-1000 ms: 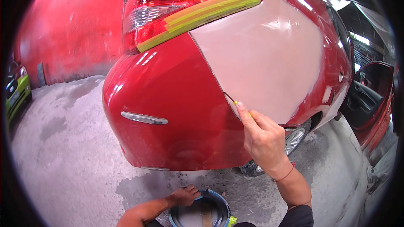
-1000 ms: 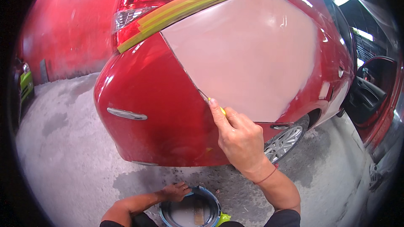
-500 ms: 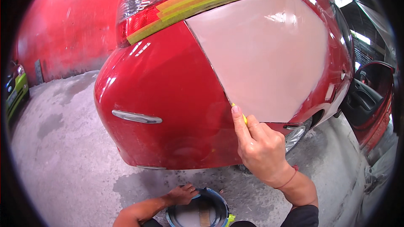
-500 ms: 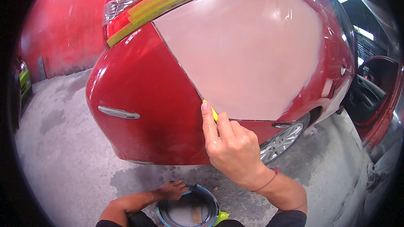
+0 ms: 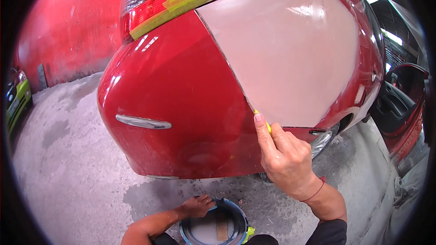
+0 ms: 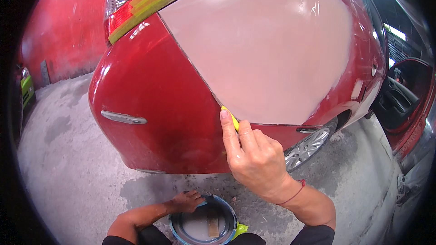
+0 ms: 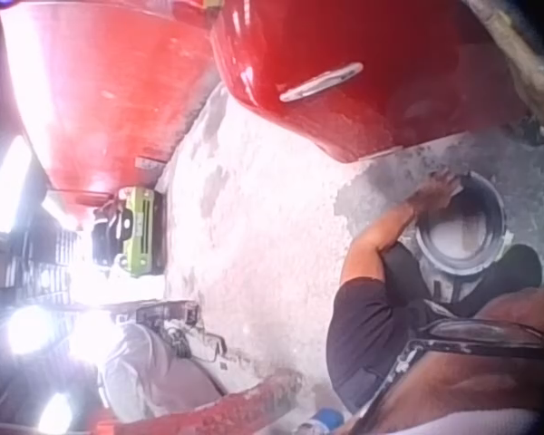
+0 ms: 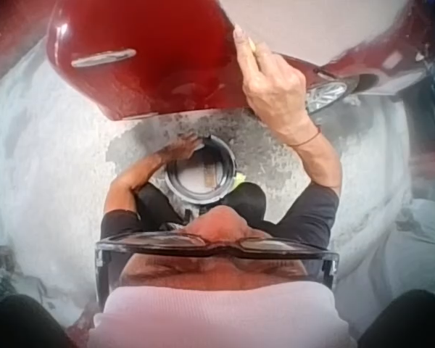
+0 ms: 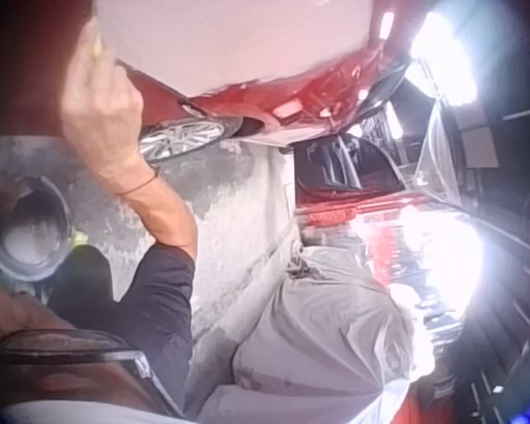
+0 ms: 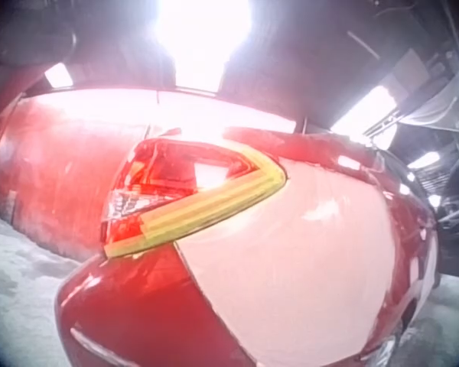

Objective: Trimming excess putty from a car's rear panel and cleaning the area with a wet sponge.

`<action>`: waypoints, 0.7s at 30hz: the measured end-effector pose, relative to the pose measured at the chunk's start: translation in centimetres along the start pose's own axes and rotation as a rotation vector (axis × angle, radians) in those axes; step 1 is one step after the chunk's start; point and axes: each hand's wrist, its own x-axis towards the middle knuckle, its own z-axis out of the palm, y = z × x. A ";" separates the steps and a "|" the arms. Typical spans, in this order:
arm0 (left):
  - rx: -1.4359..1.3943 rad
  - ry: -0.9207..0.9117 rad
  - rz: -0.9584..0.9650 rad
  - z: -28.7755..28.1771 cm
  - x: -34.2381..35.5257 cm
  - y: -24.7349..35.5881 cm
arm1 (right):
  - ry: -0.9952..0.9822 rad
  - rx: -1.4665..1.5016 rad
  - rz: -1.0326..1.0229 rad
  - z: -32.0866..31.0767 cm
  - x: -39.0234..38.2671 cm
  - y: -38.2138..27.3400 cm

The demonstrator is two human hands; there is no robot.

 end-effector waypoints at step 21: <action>0.000 -0.020 0.018 0.2 -0.2 -0.3 | -0.064 0.020 0.004 0.4 -2.7 0.3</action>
